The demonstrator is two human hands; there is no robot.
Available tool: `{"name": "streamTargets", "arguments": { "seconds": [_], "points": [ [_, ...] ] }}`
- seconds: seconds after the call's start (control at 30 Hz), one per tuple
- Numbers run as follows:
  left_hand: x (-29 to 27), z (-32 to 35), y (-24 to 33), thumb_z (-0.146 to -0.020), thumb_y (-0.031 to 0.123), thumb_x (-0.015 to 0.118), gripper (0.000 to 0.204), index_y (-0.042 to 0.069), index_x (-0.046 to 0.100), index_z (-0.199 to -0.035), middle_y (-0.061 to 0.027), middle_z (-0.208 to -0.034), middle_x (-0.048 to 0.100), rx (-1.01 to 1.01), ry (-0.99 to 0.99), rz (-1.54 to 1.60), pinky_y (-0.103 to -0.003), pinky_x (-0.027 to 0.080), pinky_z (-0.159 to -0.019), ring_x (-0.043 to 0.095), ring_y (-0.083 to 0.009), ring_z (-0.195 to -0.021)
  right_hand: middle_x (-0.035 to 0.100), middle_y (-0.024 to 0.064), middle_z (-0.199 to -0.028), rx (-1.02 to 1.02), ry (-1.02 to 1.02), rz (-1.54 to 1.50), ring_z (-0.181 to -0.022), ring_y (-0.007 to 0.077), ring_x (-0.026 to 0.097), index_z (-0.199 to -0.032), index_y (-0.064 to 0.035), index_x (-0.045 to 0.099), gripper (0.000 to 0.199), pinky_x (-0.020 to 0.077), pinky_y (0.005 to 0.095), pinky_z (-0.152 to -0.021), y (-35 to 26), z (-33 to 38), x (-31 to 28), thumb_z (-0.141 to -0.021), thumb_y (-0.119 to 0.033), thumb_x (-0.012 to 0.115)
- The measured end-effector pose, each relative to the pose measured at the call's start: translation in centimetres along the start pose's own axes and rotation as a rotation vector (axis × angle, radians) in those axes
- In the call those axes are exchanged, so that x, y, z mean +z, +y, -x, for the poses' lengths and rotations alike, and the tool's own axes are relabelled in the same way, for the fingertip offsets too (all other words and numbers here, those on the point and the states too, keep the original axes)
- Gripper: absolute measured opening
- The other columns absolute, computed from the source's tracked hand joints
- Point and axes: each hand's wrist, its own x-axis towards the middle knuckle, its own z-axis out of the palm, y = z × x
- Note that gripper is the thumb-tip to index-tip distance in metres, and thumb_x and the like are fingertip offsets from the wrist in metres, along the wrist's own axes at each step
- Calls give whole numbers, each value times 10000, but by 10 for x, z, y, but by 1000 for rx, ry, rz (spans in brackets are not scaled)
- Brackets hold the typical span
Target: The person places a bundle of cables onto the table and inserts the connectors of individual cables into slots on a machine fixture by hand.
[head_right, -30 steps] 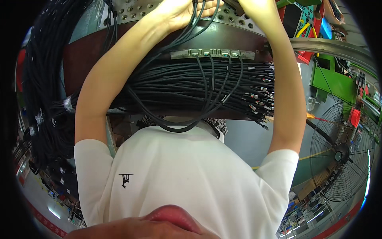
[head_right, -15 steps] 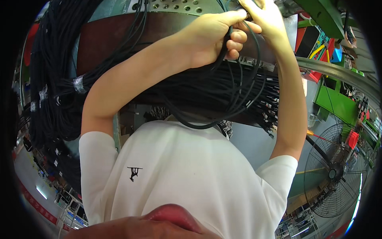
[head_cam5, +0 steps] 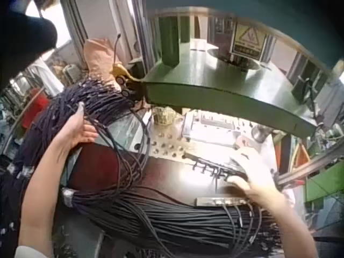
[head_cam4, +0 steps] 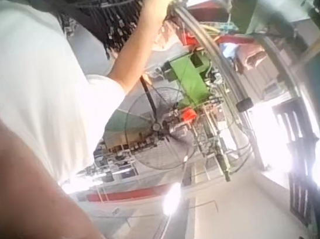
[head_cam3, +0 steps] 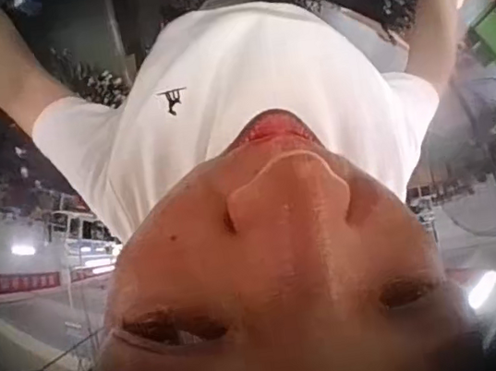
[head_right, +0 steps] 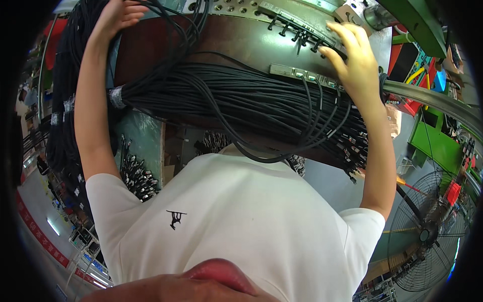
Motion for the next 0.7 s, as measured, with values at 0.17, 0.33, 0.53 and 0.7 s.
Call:
{"name": "streamTargets", "arguments": {
  "seconds": [0.17, 0.33, 0.53, 0.7],
  "points": [
    [107, 1, -10, -779, 874, 357, 970, -40, 674, -851, -159, -733, 685, -16, -282, -471, -317, 544, -547, 678, -243, -612, 609, 83, -969, 231, -367, -281, -904, 232, 582, -1046, -43, 674, 201, 469, 321, -796, -22, 48, -10, -853, -99, 666],
    [149, -35, -22, -823, 524, 619, 545, -14, 677, -764, -110, -606, 604, 597, -72, -1027, -359, 464, -507, 589, -244, -506, 609, 75, -936, 201, -284, -207, -889, 241, 581, -1043, -57, 687, 220, 468, 332, -782, -25, 53, -6, -836, -132, 684],
    [105, -43, -44, -853, 228, 641, 216, 34, 621, -761, -64, -665, 604, 482, -26, -85, -317, 456, -540, 576, -158, -585, 619, 78, -943, 183, -267, -206, -897, 247, 592, -1032, -58, 692, 206, 472, 331, -784, -26, 51, -4, -847, -146, 673],
    [-60, -6, 17, -949, 93, 558, 135, -30, 562, -1005, -57, -745, 549, 369, 52, 586, -262, 486, -652, 541, -158, -663, 624, 87, -955, 190, -259, -192, -910, 251, 603, -1023, -48, 689, 202, 477, 331, -784, -23, 52, -5, -844, -138, 670]
  ]
}}
